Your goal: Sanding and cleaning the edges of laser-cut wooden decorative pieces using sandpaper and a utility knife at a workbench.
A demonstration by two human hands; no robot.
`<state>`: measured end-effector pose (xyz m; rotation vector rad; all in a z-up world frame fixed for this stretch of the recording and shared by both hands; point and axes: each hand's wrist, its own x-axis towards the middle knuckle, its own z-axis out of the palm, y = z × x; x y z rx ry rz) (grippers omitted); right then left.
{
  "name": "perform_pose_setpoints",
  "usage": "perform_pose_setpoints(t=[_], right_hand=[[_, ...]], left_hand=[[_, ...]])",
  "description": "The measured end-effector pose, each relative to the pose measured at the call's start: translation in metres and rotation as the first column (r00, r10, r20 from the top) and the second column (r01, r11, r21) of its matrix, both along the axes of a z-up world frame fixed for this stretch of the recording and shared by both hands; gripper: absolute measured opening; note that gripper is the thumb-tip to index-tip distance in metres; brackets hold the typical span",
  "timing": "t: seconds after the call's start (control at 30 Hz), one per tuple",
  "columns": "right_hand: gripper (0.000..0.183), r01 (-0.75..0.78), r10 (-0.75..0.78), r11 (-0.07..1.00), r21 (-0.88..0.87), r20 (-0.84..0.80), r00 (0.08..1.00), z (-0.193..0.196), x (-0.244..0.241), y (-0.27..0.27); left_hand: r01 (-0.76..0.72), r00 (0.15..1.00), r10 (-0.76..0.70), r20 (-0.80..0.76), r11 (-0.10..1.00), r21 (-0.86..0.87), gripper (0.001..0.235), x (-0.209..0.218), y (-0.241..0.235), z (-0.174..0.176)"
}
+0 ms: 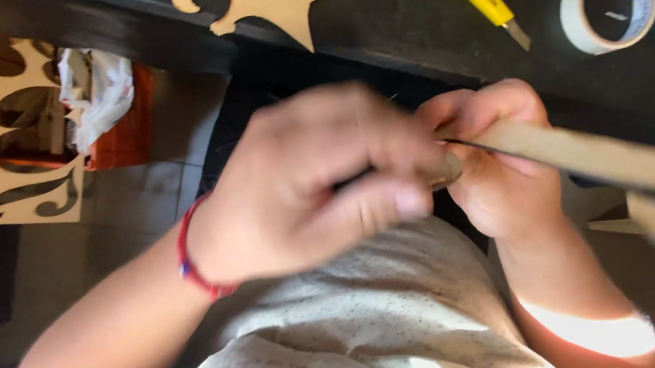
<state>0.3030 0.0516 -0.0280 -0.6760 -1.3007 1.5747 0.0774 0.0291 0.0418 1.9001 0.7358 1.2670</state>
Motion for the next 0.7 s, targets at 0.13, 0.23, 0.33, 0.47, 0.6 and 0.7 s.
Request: perform_pose_setpoints(t=[0.13, 0.23, 0.33, 0.47, 0.6, 0.7], right_hand=[[0.022, -0.023, 0.0, 0.981, 0.193, 0.121, 0.993, 0.02, -0.005, -0.006], [0.022, -0.019, -0.041, 0.928, 0.373, 0.151, 0.988, 0.018, -0.004, -0.004], [0.024, 0.033, -0.132, 0.904, 0.427, 0.203, 0.97, 0.022, -0.002, -0.008], [0.021, 0.101, -0.182, 0.924, 0.37, 0.192, 0.964, 0.025, 0.001, -0.017], [0.021, 0.124, -0.21, 0.915, 0.383, 0.19, 0.959, 0.03, -0.001, -0.02], [0.022, 0.09, -0.191, 0.91, 0.405, 0.216, 0.957, 0.031, 0.0, -0.021]], left_hand=[[-0.072, 0.984, 0.093, -0.153, 0.988, 0.135, 0.022, 0.003, -0.013, -0.013], [-0.069, 0.99, 0.082, -0.118, 0.991, 0.111, 0.019, 0.0, -0.011, -0.017], [-0.037, 0.992, 0.054, -0.11, 0.988, 0.152, 0.023, 0.001, -0.011, -0.02], [-0.044, 0.985, 0.079, -0.156, 0.975, 0.217, 0.023, 0.005, -0.01, -0.023], [-0.064, 0.987, 0.105, -0.126, 0.955, 0.29, 0.029, 0.008, -0.01, -0.02], [-0.079, 0.986, 0.119, -0.115, 0.95, 0.303, 0.023, 0.008, -0.01, -0.02]])
